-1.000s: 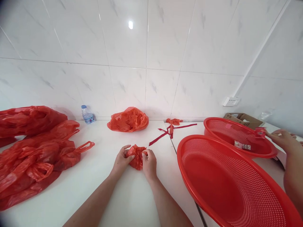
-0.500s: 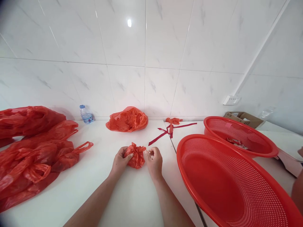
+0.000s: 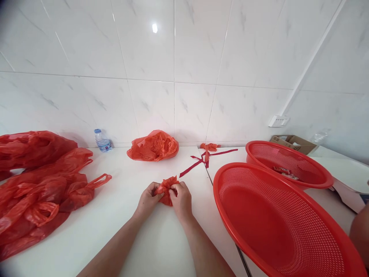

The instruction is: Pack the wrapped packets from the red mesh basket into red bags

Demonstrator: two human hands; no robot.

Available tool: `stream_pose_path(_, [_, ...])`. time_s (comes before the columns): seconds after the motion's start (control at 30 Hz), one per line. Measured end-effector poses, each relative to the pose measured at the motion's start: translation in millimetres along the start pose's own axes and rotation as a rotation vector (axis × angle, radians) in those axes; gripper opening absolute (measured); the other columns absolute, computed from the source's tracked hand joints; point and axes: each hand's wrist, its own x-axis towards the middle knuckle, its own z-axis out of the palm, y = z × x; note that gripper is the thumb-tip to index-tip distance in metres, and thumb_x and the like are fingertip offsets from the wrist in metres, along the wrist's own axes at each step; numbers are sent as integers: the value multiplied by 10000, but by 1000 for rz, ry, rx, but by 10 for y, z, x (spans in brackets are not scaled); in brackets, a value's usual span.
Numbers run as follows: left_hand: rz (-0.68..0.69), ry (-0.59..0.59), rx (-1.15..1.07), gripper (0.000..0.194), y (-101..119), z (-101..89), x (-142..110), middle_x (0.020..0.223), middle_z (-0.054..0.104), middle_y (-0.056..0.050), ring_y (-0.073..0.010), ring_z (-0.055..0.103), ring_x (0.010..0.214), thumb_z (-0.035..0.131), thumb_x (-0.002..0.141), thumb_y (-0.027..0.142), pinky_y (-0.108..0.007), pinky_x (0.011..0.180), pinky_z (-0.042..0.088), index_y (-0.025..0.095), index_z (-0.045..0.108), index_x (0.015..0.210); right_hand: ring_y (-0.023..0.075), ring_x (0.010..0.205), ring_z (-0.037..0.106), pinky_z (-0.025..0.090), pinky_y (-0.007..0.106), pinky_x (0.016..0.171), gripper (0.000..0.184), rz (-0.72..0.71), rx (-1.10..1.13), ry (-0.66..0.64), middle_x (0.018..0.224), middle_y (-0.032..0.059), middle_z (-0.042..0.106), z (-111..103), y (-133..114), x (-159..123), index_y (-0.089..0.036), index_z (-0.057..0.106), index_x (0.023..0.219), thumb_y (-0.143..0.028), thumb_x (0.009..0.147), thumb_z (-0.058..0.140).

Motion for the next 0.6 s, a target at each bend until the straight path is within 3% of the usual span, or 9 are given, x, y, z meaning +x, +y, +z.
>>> stream_pose_path(0.23, [-3,-53,-47,128,-14,22,-14,823,627,1,-144,554,732,617,731,282,-245,657,428,200,568,816,128,636,505,451,249,589,78,-6,4,1,733,-15,512,6,-24,10,-216,497,680,-144,709,495])
stream_pose_path(0.6, [-70,-7,-128,152,-66,10,51,617,509,62,-90,439,572,621,675,215,-190,532,330,190,471,674,126,617,472,422,246,578,109,88,81,-17,702,-29,475,51,-32,-2,-219,432,664,-117,654,469])
